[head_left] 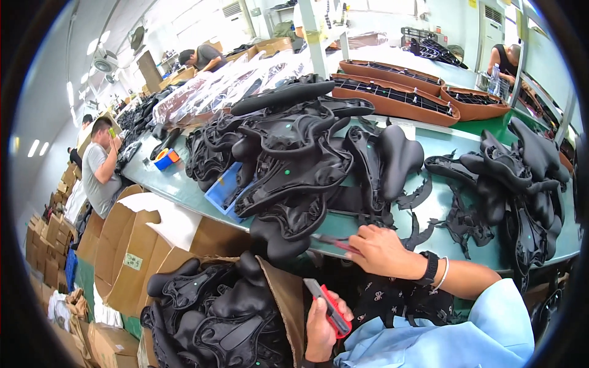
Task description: The person picks up a bicycle seat from a box, trims excess material from the edges using a utility knife, and places it back into the box, repeating the process with a second seat.
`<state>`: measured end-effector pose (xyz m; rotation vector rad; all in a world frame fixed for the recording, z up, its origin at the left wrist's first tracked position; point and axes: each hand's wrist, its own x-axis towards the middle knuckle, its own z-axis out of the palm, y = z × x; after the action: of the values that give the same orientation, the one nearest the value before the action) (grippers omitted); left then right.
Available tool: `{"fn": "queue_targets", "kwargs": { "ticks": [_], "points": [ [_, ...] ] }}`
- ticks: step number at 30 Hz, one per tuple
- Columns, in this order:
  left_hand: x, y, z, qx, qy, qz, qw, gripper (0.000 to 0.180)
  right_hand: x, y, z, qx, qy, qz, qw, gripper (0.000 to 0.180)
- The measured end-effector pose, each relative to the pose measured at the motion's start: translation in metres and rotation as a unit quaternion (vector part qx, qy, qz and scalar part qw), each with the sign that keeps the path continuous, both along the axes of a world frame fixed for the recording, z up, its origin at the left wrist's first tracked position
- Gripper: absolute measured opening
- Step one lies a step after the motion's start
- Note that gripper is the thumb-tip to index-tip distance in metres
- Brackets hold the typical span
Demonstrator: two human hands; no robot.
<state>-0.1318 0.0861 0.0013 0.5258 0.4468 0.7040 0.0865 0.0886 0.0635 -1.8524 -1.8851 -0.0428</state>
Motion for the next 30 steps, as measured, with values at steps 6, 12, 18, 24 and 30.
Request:
{"fn": "queue_targets", "kwargs": {
  "ticks": [6, 12, 18, 24, 30],
  "points": [
    [0.066, -0.011, 0.027, 0.049, -0.004, -0.060, 0.997, 0.040, 0.054, -0.019, -0.019, 0.008, -0.072, -0.085, 0.994, 0.033],
    [0.117, -0.012, 0.036, 0.076, -0.037, 0.089, 0.992, 0.047, 0.035, -0.077, 0.005, 0.042, 0.265, 0.077, 0.960, 0.034],
    [0.173, -0.016, 0.050, 0.412, 0.119, -0.133, 0.894, 0.060, 0.047, -0.160, 0.001, -0.040, 0.611, -0.149, 0.777, 0.035],
    [0.241, 0.052, 0.076, 0.823, 0.403, 0.081, 0.392, 0.074, 0.062, -0.222, -0.023, 0.090, 0.709, -0.202, 0.670, 0.021],
    [0.273, 0.089, 0.075, 0.654, 0.288, 0.191, 0.673, 0.054, 0.050, -0.250, -0.037, 0.084, 0.714, -0.259, 0.645, 0.023]
  ]
}}
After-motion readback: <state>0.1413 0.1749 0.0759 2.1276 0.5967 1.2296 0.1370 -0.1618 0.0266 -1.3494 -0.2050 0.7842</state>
